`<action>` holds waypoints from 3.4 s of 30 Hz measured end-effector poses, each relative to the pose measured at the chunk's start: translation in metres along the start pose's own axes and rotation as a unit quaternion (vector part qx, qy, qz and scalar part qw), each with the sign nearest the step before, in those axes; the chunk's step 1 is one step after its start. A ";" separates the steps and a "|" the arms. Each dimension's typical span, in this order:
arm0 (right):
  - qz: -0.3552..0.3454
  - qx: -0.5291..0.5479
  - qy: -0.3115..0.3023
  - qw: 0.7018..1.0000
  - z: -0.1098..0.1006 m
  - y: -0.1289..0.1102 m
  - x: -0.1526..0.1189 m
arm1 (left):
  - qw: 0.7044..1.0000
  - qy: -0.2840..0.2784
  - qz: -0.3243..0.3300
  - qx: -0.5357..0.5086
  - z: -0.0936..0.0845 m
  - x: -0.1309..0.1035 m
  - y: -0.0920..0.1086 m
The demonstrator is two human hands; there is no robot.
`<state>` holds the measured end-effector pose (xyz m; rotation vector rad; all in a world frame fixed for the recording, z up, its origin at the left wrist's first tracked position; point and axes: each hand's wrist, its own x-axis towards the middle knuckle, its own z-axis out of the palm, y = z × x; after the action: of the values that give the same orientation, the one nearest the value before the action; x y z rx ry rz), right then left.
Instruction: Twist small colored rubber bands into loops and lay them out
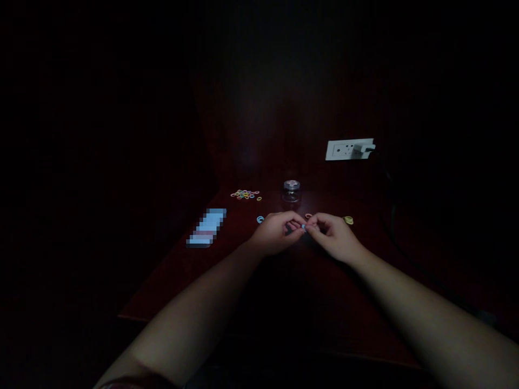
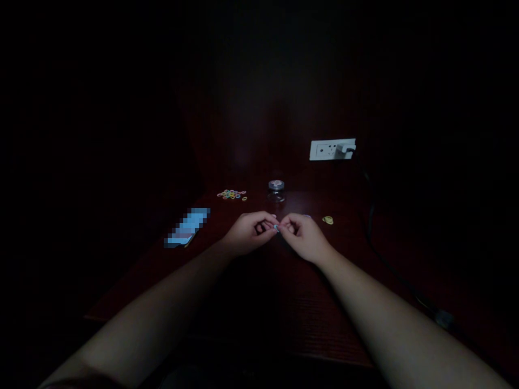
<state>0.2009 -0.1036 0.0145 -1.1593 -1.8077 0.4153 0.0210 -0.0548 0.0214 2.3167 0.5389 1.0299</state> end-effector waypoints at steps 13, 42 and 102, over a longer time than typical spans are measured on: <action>-0.026 0.017 -0.022 0.999 0.002 0.000 -0.002 | 0.999 0.022 -0.031 -0.021 0.003 -0.001 -0.005; -0.015 -0.003 -0.016 1.000 0.000 0.002 -0.002 | 0.999 0.034 -0.026 0.008 0.000 0.001 -0.007; -0.028 -0.044 0.024 0.998 -0.005 0.000 -0.002 | 0.998 0.030 -0.010 0.047 -0.004 0.001 -0.005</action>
<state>0.2048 -0.1062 0.0163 -1.1670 -1.8282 0.2756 0.0179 -0.0494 0.0211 2.3625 0.6447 1.0901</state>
